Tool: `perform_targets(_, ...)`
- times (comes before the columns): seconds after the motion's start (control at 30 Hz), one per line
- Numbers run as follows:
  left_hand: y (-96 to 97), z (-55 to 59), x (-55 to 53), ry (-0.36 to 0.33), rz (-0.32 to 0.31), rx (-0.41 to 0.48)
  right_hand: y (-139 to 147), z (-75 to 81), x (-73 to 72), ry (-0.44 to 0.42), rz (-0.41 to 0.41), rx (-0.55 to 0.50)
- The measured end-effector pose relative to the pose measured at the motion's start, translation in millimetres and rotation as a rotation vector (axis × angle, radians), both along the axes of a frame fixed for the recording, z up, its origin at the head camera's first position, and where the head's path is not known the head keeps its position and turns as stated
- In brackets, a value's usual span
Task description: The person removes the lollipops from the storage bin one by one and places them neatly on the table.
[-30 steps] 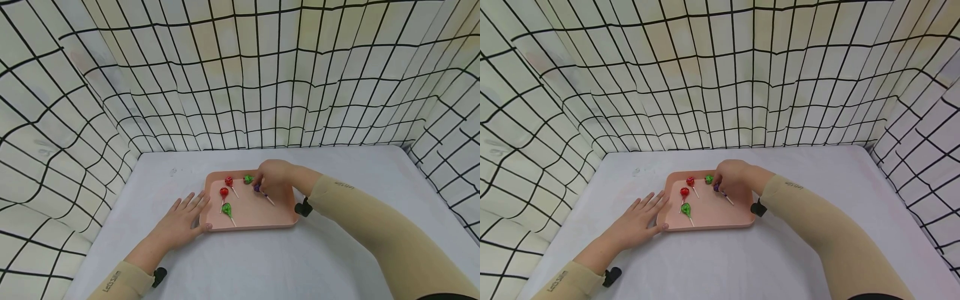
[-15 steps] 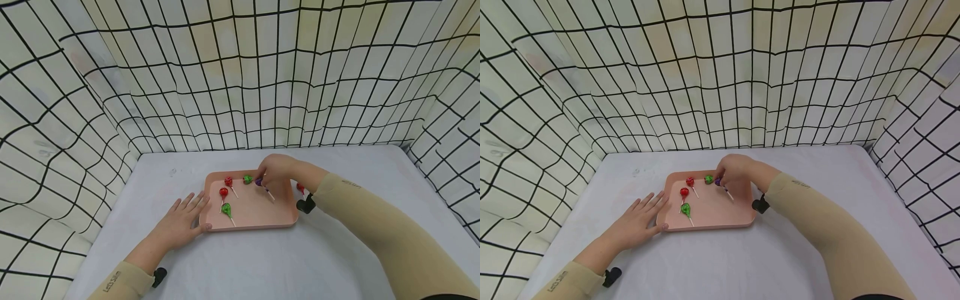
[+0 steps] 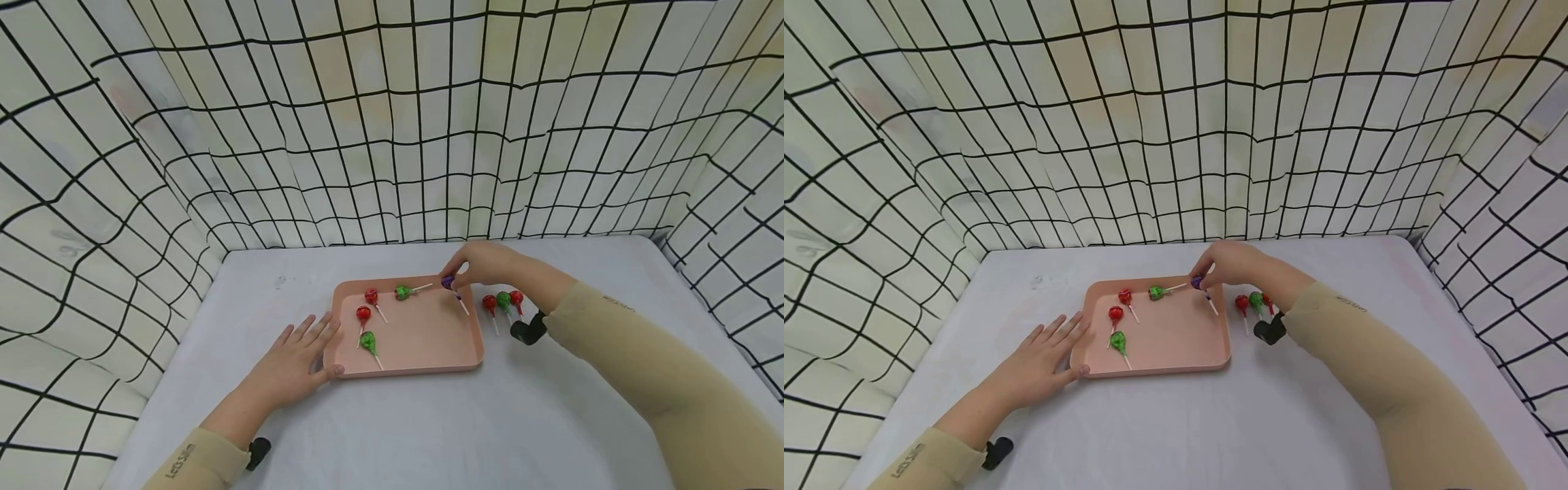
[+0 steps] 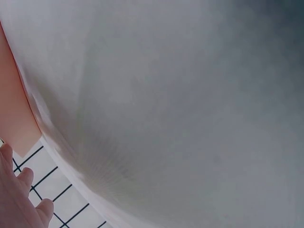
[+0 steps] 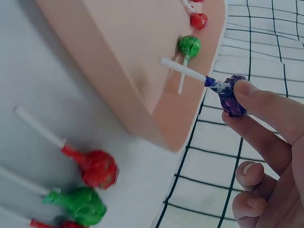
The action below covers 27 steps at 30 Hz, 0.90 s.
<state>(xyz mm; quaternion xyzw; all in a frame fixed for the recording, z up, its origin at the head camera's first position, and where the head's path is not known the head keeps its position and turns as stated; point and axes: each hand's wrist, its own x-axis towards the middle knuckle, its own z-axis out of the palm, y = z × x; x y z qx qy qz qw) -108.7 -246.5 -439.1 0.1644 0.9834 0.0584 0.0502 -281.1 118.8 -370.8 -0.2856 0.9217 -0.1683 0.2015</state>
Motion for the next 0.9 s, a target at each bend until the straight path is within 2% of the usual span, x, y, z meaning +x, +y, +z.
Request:
perform_targets(0.17, 1.2, 2.4, 0.4, 0.005, -0.001, -0.002, 28, 0.3, 0.7, 0.014, -0.04, -0.015)
perform_targets(0.63, -1.7, -1.6, -1.0, 0.015, 0.003, -0.004, 113, -19.7, 4.9, 0.02, -0.136, -0.023)
perform_targets(0.9, -1.2, -3.2, -1.1, 0.012, 0.002, -0.009, 145, -29.5, 9.5, -0.004, -0.181, -0.011)
